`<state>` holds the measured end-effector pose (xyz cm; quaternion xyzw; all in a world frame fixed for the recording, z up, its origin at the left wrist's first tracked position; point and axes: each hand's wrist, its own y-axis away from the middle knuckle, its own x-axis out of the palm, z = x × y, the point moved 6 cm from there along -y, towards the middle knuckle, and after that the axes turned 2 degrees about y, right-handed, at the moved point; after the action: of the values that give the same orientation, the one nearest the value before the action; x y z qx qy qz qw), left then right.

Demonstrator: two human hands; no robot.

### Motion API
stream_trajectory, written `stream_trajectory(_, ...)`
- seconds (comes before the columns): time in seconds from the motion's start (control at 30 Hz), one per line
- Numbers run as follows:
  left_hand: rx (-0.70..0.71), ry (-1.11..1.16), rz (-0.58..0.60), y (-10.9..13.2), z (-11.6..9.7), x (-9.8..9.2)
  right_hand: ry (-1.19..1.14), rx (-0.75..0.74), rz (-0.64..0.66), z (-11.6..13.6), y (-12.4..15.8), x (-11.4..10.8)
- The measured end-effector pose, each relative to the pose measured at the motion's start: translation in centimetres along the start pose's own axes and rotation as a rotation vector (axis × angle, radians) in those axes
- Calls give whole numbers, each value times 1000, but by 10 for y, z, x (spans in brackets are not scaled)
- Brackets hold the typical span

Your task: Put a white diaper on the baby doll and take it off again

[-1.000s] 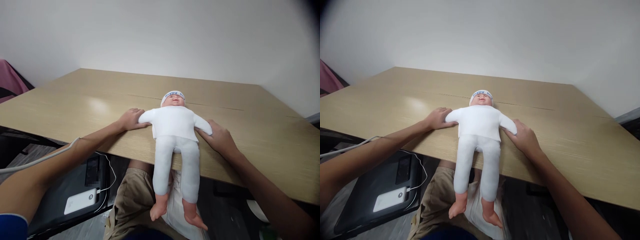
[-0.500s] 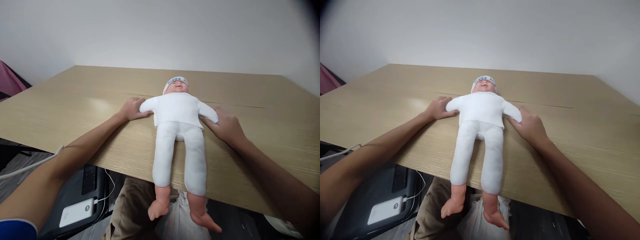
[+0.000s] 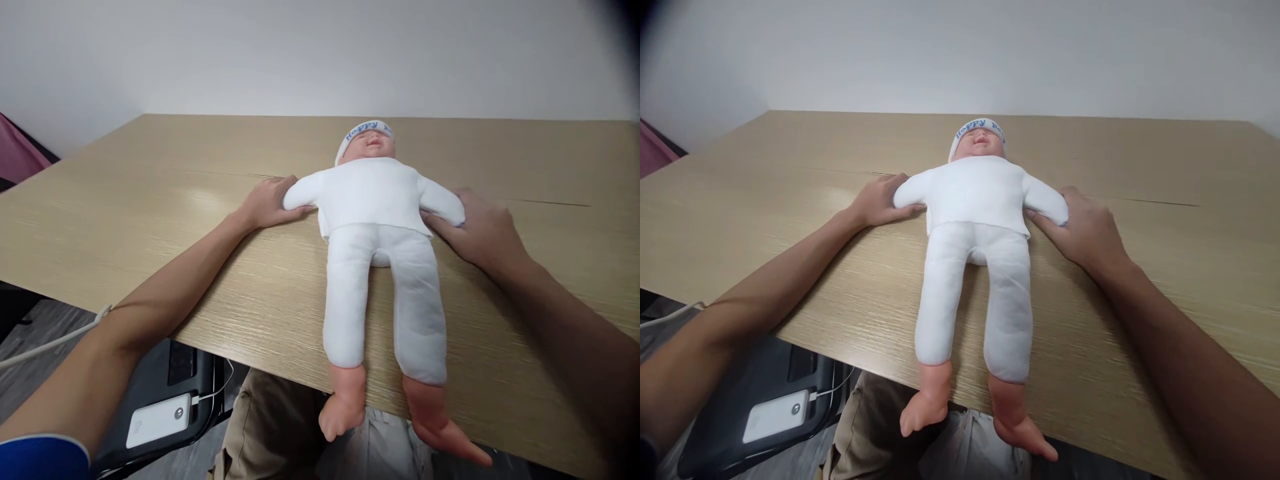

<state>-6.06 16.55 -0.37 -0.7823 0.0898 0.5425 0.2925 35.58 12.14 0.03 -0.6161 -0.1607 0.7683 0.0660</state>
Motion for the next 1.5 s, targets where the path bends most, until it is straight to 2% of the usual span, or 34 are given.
stream_trajectory(0.17,75,-1,50,1,3,-1,12,7,23,0,5,-5)
stream_trajectory(0.37,147,81,92,6,7,-7,-2,-89,34,5,11,-14)
stream_trajectory(0.63,165,215,138,15,9,-20,-71,-197,183,-16,5,-11)
stream_trajectory(0.73,145,232,129,16,12,-22,-58,-167,156,-24,6,-14)
stream_trajectory(0.93,77,290,34,17,21,-16,-94,12,62,-29,12,-17)
stream_trajectory(1.13,-94,311,-59,10,41,-8,-106,-71,-102,-19,0,-10)
stream_trajectory(1.3,-126,130,-150,-13,55,-1,-66,-114,-119,-17,-32,4)
stream_trajectory(1.5,-221,13,-150,-42,66,12,-52,-106,-152,-20,-55,14)
